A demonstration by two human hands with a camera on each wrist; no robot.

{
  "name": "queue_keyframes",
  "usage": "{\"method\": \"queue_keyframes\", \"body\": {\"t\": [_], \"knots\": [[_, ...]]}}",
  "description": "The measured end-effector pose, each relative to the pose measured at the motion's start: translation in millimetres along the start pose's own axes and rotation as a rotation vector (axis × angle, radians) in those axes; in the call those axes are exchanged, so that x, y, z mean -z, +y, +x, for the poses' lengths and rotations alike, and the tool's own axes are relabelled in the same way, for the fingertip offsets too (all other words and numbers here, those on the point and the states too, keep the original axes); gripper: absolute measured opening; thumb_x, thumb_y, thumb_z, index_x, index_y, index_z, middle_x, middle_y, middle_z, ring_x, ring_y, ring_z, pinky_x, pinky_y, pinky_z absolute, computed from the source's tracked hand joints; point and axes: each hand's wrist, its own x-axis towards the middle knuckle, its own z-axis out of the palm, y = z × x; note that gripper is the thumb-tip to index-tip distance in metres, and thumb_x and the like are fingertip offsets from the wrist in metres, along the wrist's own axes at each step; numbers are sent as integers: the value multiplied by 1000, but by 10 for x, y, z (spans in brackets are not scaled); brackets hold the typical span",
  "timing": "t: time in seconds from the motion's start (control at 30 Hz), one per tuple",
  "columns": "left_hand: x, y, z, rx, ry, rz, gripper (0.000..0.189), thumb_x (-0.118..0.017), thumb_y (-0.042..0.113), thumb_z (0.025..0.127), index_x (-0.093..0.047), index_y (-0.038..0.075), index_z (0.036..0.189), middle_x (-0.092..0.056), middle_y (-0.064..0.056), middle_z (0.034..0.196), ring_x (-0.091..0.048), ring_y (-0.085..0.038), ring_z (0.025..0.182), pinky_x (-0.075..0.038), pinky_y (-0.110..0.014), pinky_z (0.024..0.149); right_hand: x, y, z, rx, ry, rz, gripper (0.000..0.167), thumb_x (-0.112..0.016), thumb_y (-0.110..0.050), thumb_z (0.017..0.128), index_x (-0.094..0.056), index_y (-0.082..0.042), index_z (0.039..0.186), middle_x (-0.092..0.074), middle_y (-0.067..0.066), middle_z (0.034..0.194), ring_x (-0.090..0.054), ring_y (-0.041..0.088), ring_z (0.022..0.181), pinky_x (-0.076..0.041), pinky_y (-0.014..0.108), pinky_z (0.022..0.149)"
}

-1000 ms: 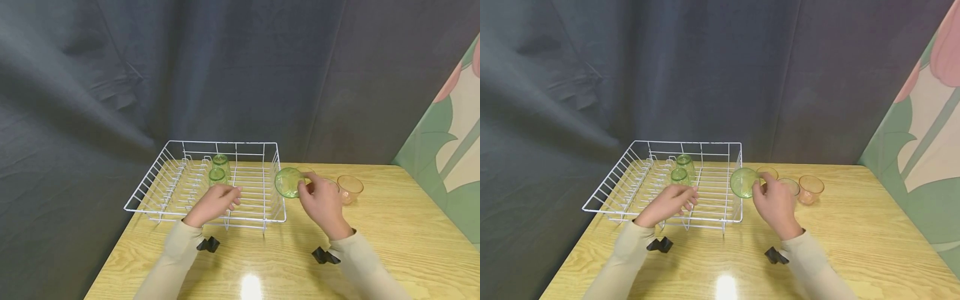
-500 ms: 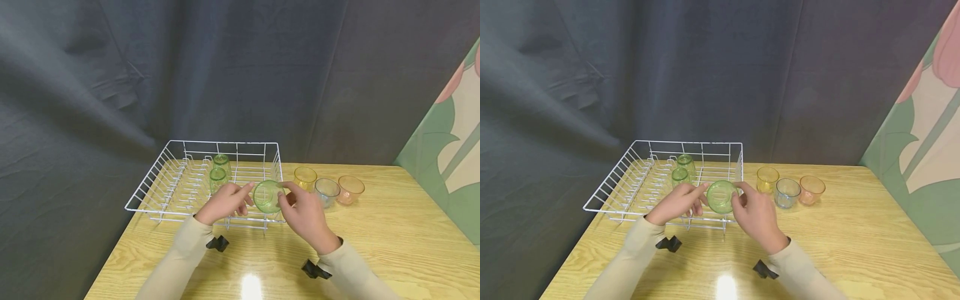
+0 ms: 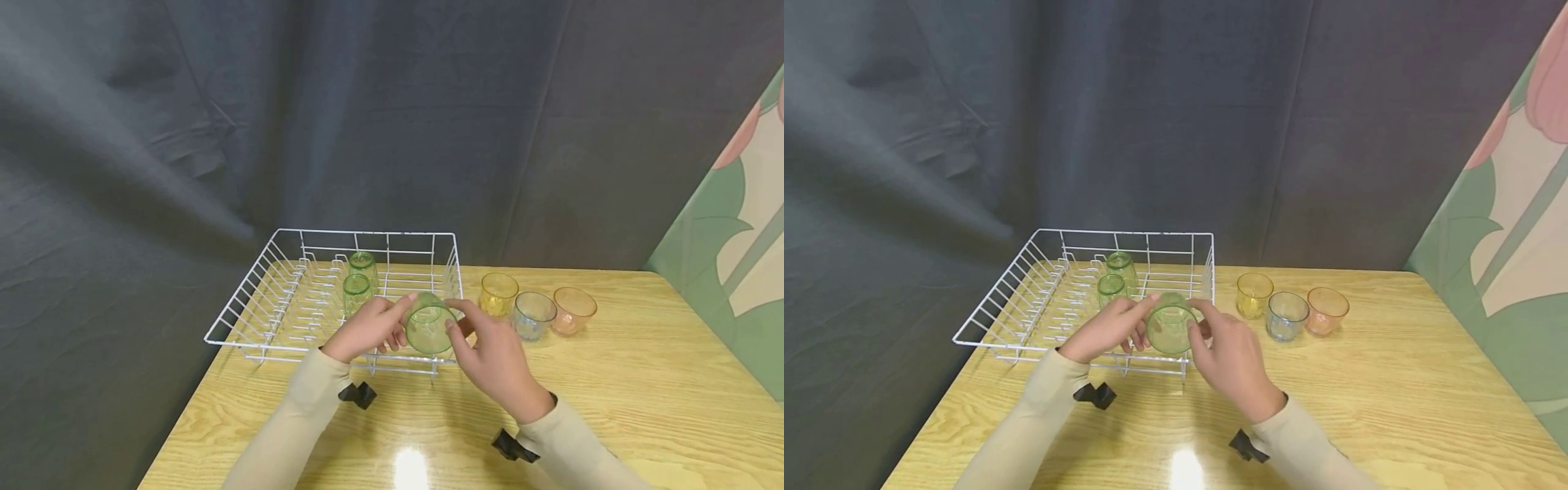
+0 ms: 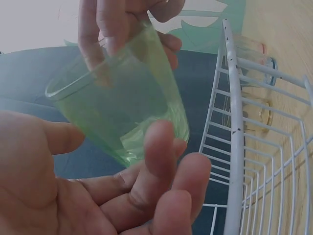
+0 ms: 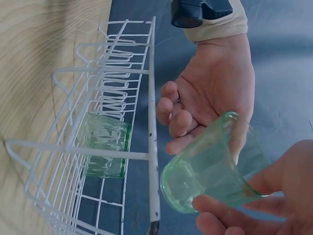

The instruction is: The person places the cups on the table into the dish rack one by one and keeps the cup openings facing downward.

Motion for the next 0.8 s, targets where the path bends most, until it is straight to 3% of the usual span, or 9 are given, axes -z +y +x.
{"method": "queue_keyframes", "body": {"t": [0.17, 0.37, 0.57, 0.8], "knots": [[13, -20, 10, 27, -21, -53, 70, -38, 65, 100, -63, 7, 71, -68, -10, 70, -65, -22, 59, -56, -39, 55, -13, 12, -19, 92, 4, -42, 32, -69, -8, 91, -65, -10, 122, -67, -4, 73, -35, -2, 48, -36, 21, 48], [33, -31, 19, 59, -51, -148, 66, -43, 63, 99, -70, 3, 92, -69, -14, 92, -70, -26, 70, -55, -33, 56, -16, 27, -25, 142, 5, -64, 35, -71, -9, 90, -64, -11, 123, -71, 2, 80, -54, 10, 58, -42, 25, 52], [29, -31, 13, 69, -40, -138, 73, -49, 68, 95, -68, -1, 107, -68, -15, 103, -71, -29, 77, -58, -38, 60, -29, 42, -24, 156, -13, -97, 40, -75, -4, 86, -63, -14, 123, -72, 6, 84, -62, 15, 66, -45, 28, 54], [23, -21, 2, 40, -24, -106, 71, -55, 66, 92, -68, -1, 110, -66, -14, 117, -71, -32, 82, -59, -39, 61, -44, 64, -36, 146, -50, -107, 47, -78, 2, 82, -61, -12, 123, -72, 10, 90, -62, 17, 69, -46, 26, 54]]}}
